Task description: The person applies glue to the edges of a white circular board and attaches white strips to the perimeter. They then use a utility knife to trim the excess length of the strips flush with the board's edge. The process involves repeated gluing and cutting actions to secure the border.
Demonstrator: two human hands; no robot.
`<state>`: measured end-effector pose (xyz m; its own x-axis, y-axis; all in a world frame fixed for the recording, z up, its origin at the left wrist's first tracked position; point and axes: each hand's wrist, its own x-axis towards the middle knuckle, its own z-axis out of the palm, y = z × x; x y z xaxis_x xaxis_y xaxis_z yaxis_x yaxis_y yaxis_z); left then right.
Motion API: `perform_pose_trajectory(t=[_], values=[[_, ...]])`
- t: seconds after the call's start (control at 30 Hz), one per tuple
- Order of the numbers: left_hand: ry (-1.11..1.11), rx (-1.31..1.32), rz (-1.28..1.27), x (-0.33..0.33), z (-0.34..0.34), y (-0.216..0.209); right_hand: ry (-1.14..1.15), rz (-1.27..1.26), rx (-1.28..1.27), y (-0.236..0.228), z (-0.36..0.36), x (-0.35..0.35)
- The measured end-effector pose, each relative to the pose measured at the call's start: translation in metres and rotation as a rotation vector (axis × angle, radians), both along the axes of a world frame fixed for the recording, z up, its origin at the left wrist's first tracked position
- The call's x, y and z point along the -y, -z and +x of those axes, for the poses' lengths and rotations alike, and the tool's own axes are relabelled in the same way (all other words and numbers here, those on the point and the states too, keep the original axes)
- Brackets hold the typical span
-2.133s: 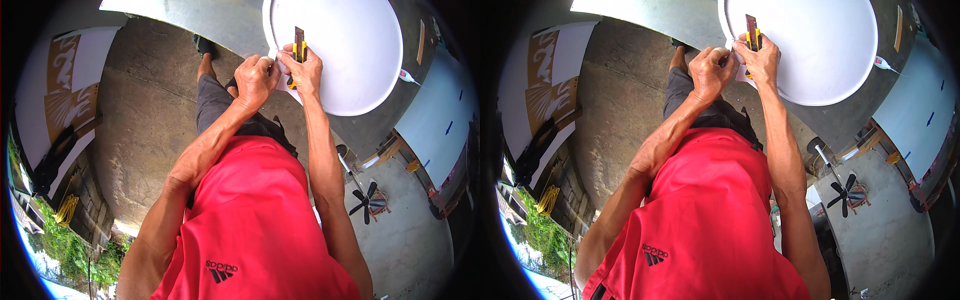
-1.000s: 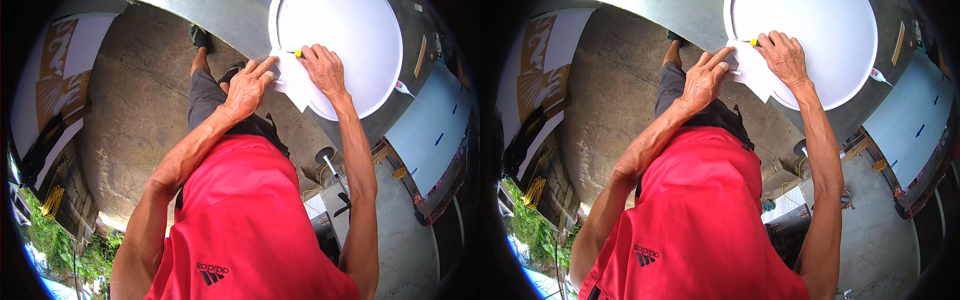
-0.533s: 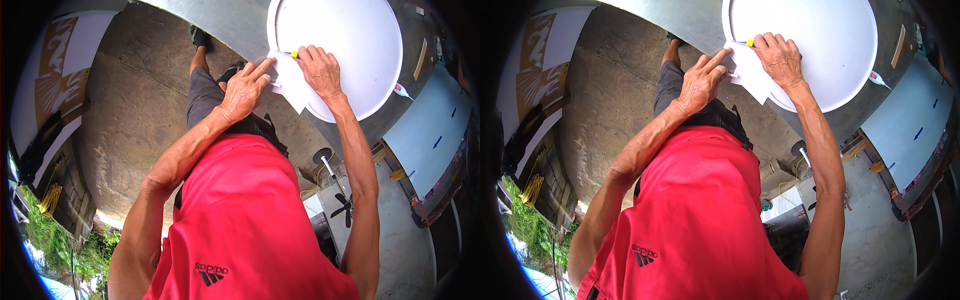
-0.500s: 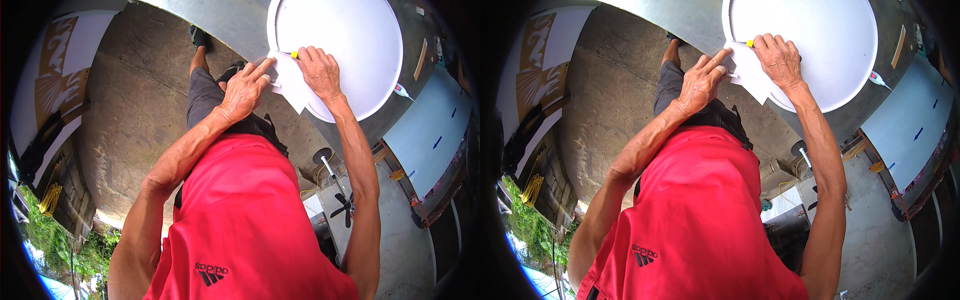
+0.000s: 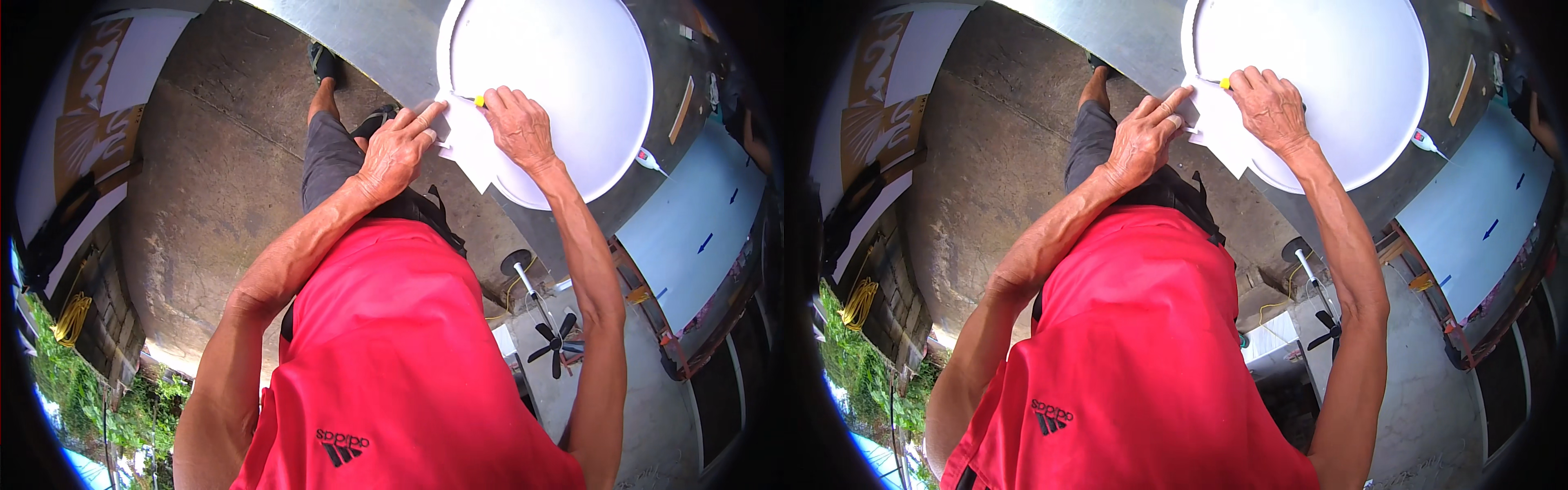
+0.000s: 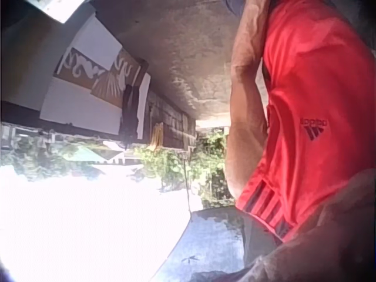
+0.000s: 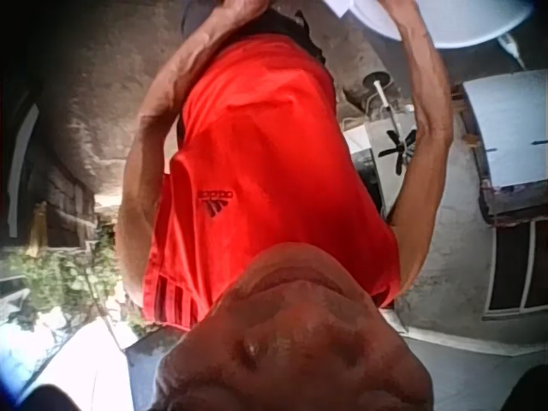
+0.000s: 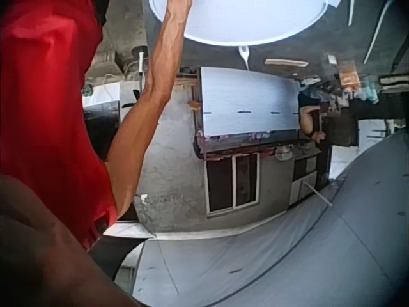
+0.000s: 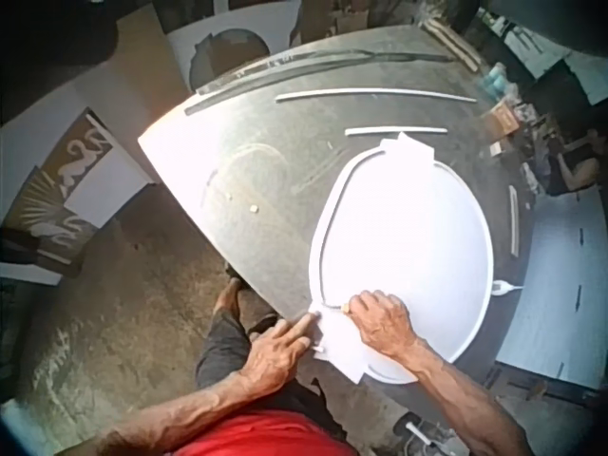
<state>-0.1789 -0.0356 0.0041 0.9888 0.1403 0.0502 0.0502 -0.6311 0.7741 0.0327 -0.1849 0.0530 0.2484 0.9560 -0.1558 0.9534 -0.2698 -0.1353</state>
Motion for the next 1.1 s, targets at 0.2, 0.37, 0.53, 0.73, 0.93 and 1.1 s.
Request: perform_pose_trajectory(t=[0.2,0.37,0.53,0.73,0.93,1.1], values=[[-0.051,0.097,0.012,-0.006,-0.002,0.004,0.226,0.008,-0.142,-0.004,-0.011,0.009],[-0.026,0.107,-0.002,-0.007,-0.003,0.006,0.255,0.020,-0.093,-0.011,-0.026,0.011],[-0.021,0.103,0.026,-0.004,-0.003,0.004,0.180,0.097,-0.067,-0.004,-0.026,0.011],[-0.038,0.093,0.070,-0.002,-0.004,0.002,0.164,0.121,-0.037,0.001,-0.021,0.004],[0.001,0.083,0.066,-0.004,-0.006,0.003,0.360,-0.011,-0.223,-0.003,-0.024,0.004],[-0.211,0.186,-0.092,-0.016,0.001,-0.007,1.021,-0.031,-0.856,-0.015,-0.044,0.003]])
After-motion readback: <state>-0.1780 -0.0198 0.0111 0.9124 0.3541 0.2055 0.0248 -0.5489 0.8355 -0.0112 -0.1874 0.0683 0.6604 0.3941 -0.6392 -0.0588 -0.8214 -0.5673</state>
